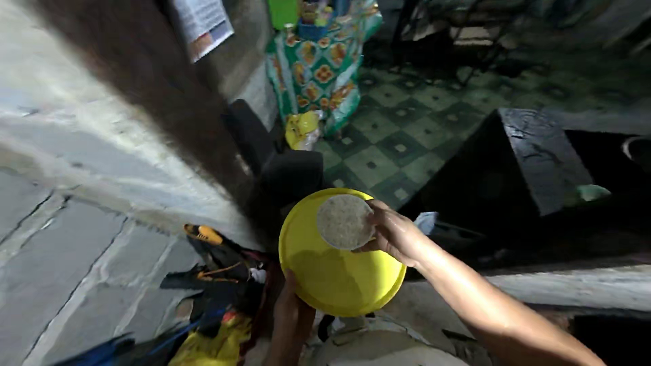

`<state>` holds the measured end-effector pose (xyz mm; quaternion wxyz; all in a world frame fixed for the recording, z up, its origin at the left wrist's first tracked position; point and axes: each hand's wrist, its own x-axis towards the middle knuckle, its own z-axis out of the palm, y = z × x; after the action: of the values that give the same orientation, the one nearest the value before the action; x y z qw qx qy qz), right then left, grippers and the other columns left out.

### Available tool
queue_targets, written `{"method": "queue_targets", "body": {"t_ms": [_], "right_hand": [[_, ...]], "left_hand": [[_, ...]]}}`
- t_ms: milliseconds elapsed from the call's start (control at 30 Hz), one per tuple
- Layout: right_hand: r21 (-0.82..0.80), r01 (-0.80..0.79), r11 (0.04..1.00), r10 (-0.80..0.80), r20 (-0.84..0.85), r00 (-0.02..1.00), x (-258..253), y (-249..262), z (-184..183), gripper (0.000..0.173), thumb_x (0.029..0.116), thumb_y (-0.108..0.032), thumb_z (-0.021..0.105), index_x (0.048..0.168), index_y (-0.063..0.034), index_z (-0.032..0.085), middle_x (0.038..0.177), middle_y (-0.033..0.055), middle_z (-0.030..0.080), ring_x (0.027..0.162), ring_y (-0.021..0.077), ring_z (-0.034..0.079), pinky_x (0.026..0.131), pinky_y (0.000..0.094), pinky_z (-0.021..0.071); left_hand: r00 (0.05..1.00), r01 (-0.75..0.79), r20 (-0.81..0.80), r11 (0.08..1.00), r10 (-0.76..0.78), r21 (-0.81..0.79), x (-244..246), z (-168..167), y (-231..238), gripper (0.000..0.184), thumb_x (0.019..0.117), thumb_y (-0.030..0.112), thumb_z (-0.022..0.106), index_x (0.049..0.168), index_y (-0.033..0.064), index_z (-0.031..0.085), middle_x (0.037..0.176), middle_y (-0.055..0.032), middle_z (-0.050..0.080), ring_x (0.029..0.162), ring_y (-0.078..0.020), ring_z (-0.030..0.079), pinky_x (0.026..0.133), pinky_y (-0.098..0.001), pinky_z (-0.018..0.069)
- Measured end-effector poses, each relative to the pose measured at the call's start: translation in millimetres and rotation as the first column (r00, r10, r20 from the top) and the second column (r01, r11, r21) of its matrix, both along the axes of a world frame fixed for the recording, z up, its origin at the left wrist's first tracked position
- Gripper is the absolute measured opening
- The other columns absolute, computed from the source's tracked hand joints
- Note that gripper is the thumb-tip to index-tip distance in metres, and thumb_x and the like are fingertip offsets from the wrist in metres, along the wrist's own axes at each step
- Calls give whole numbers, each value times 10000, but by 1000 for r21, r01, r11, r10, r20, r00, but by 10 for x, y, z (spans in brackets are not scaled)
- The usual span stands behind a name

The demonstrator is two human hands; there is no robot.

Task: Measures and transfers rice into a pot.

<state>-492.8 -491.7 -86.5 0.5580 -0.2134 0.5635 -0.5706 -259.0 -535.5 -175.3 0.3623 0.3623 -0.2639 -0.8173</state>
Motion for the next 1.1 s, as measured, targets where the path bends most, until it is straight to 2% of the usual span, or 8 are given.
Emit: {"method": "queue_targets", "body": {"t_ms": [133, 333, 467, 533, 767, 867, 967, 1100], "right_hand": [[-41, 227, 973, -225, 56, 973, -742, -63, -192, 438, 1017, -227, 414, 1435, -97, 398, 1218, 177, 632, 995, 318, 707, 790, 503, 629], [-138, 475, 869, -474, 40, 880, -2007, -316, -334, 475, 1018, -274, 402, 1452, -82, 375, 1206, 208, 640, 949, 351, 728, 772, 509, 648], [-172, 631, 756, -639, 9, 769, -2861, -409, -254, 492, 983, -326, 449, 1415, -92, 424, 1200, 195, 661, 965, 355, 733, 766, 523, 653], [-186, 693, 696, -707, -8, 708, -3276, -413, -170, 472, 999, -338, 424, 1404, -95, 426, 1199, 186, 666, 971, 351, 736, 772, 516, 655], [-254, 897, 361, -926, 15, 377, -4603, -193, 53, 413, 1079, -328, 245, 1361, -107, 451, 1177, 146, 681, 948, 306, 731, 751, 482, 640], [-266, 939, 219, -975, -23, 220, -5123, 75, 96, 419, 1092, -348, 267, 1359, -106, 481, 1166, 131, 687, 938, 285, 729, 759, 474, 635], [-262, 964, 39, -998, -48, 28, -5540, 469, 35, 419, 1073, -404, 419, 1388, -134, 476, 1170, 96, 670, 945, 255, 720, 775, 457, 639], [-157, 964, -217, -969, -82, -231, -6197, 1008, 117, 458, 1079, -426, 386, 1377, -90, 477, 1094, 115, 667, 901, 235, 710, 777, 444, 623]], "left_hand": [[990, 85, 99, 988, -98, 125, -825, -49, -382, 435, 1134, 370, 300, 1332, 66, 540, 1085, -91, 734, 976, -192, 741, 838, -392, 638], [934, 317, 143, 943, -328, 99, -2156, -156, -1140, 405, 1138, 328, 291, 1319, 62, 537, 1082, -74, 730, 984, -166, 733, 846, -364, 633], [841, 539, 7, 839, -541, 80, -3136, -285, -1742, 477, 1135, 378, 276, 1381, 64, 537, 1183, -112, 721, 1085, -212, 715, 923, -414, 614], [788, 602, 62, 788, -613, 132, -3676, -175, -1984, 492, 1132, 393, 297, 1366, 46, 555, 1157, -148, 728, 1044, -250, 733, 872, -436, 632], [624, 777, 85, 628, -777, 45, -5425, 53, -2486, 482, 1139, 357, 252, 1348, 43, 553, 1149, -138, 733, 1046, -244, 736, 866, -433, 640], [648, 760, 41, 649, -760, 16, -6035, 56, -2556, 461, 1138, 366, 257, 1326, 68, 554, 1124, -113, 743, 1023, -219, 746, 847, -403, 648], [680, 733, 14, 680, -733, 1, -6441, 10, -2603, 482, 1133, 415, 248, 1302, 109, 579, 1106, -75, 754, 1007, -190, 752, 834, -391, 655], [748, 663, 54, 748, -661, -37, -6831, 0, -2757, 460, 1121, 459, 245, 1253, 185, 590, 1063, 1, 771, 979, -141, 757, 807, -382, 660]]}}
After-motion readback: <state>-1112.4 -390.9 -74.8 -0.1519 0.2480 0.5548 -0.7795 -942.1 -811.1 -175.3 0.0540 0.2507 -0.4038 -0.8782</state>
